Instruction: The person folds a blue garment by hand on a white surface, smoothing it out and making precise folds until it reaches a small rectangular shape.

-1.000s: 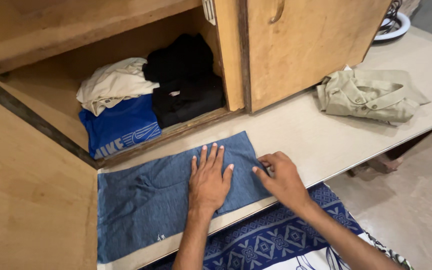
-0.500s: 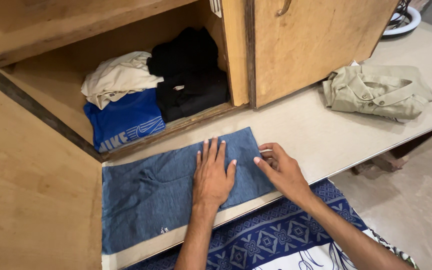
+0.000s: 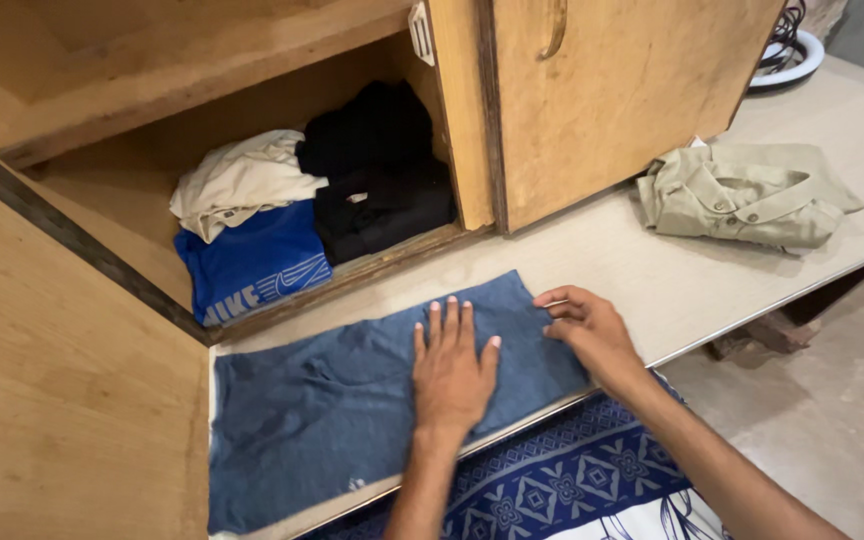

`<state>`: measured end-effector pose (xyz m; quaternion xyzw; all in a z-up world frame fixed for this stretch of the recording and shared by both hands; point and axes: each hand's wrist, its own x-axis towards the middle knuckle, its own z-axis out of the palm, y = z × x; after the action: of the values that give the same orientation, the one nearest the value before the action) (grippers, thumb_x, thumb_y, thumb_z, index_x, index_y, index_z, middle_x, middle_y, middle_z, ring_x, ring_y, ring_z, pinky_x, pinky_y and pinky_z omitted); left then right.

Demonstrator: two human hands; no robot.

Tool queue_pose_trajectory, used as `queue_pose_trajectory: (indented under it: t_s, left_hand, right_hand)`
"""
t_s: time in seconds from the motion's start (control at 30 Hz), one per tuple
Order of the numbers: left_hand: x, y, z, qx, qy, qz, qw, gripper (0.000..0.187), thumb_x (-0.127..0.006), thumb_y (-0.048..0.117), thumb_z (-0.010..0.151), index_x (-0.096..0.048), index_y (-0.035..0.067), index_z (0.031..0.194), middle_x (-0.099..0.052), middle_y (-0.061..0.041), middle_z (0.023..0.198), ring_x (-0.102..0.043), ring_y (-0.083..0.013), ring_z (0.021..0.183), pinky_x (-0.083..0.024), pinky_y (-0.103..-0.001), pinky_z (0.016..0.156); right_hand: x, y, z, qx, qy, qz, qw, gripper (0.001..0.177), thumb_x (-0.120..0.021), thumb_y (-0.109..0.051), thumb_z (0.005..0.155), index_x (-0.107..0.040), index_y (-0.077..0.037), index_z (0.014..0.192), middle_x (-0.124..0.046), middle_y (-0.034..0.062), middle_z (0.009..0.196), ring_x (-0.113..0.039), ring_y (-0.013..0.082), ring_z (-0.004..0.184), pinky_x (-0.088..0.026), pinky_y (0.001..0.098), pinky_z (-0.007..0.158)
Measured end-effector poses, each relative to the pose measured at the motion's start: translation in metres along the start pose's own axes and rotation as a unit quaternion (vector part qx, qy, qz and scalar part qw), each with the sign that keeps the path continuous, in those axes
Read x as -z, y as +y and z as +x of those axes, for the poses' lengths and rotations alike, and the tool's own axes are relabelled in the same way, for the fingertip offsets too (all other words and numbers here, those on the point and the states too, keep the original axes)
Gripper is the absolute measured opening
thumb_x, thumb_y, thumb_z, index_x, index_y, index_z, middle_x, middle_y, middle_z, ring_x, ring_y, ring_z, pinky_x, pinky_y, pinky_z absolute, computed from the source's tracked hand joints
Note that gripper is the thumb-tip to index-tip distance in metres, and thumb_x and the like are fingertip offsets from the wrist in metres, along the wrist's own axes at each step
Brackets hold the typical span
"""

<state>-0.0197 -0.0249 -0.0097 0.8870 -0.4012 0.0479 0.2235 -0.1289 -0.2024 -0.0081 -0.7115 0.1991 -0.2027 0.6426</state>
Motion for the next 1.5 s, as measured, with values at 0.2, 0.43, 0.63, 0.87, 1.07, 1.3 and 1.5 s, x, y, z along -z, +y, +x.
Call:
queue_pose_trajectory:
  t_s: [0.2,0.43,0.63,0.87,1.07,1.3,1.5]
  left_hand:
    - [-0.029,0.051,0.009,0.049,0.049,-0.021,0.997,0.069,-0.053,0.043,0.097,-0.043,-0.002,0.148,-0.037,-0.021,0.159,-0.025,-0.0367,0.151,-0.012,-0.054,0.122]
    - [-0.037,0.065,0.039,0.025,0.012,-0.042,0.999,0.07,-0.054,0.043,0.097,-0.042,-0.001,0.15,-0.036,-0.019,0.16,-0.024,-0.0358,0.151,-0.011,-0.055,0.122]
    - [-0.035,0.062,0.046,0.012,-0.01,-0.046,0.999,0.072,-0.055,0.045,0.096,-0.04,0.0,0.15,-0.033,-0.019,0.161,-0.02,-0.0359,0.152,-0.009,-0.056,0.122]
    - [-0.03,0.042,0.061,0.005,-0.031,0.016,0.999,0.068,-0.047,0.047,0.1,-0.038,0.006,0.153,-0.033,-0.013,0.163,-0.019,-0.0355,0.154,-0.006,-0.059,0.123]
    - [-0.032,0.035,0.063,0.0,-0.036,0.023,0.999,0.072,-0.046,0.053,0.098,-0.037,0.009,0.154,-0.033,-0.01,0.163,-0.021,-0.0359,0.152,-0.006,-0.061,0.121]
    - [-0.025,0.056,0.053,-0.047,0.124,-0.024,0.991,0.058,-0.056,0.033,0.101,-0.047,-0.002,0.146,-0.043,-0.026,0.153,-0.037,-0.0428,0.144,-0.026,-0.056,0.118]
    - [-0.021,0.105,0.034,0.014,0.136,-0.228,0.964,0.034,-0.051,0.02,0.102,-0.065,-0.001,0.124,-0.067,-0.023,0.117,-0.061,-0.04,0.114,-0.05,-0.048,0.098]
  right_hand:
    - [0.042,0.014,0.019,0.014,0.068,-0.027,0.997,0.033,-0.059,0.011,0.075,-0.076,0.001,0.1,-0.075,0.0068,0.096,-0.067,0.013,0.088,-0.053,0.0249,0.079]
    - [0.06,0.013,0.018,0.015,0.151,-0.152,0.977,0.029,-0.062,0.003,0.081,-0.079,-0.003,0.104,-0.079,0.0081,0.093,-0.071,0.0134,0.082,-0.055,0.0262,0.076]
    - [0.051,-0.002,0.013,0.019,0.175,-0.245,0.953,0.032,-0.072,-0.004,0.079,-0.075,-0.009,0.111,-0.078,0.0093,0.101,-0.071,0.0167,0.073,-0.057,0.0302,0.071]
    - [0.048,-0.01,0.008,0.034,0.181,-0.264,0.947,0.032,-0.071,-0.007,0.082,-0.072,-0.008,0.114,-0.078,0.0107,0.108,-0.07,0.0253,0.063,-0.057,0.0369,0.067]
    - [0.054,-0.006,0.012,0.008,0.2,-0.373,0.906,0.039,-0.084,-0.027,0.081,-0.073,-0.002,0.11,-0.076,0.0209,0.088,-0.072,0.0325,0.082,-0.057,0.0412,0.077]
    - [0.051,-0.011,0.012,-0.105,0.146,-0.35,0.919,0.047,-0.082,-0.036,0.079,-0.074,-0.008,0.115,-0.078,0.0178,0.089,-0.076,0.0291,0.084,-0.059,0.0394,0.078]
    - [0.045,-0.01,0.014,-0.012,0.145,-0.27,0.952,0.045,-0.081,-0.03,0.077,-0.075,-0.008,0.116,-0.077,0.013,0.087,-0.075,0.0217,0.075,-0.059,0.0355,0.071]
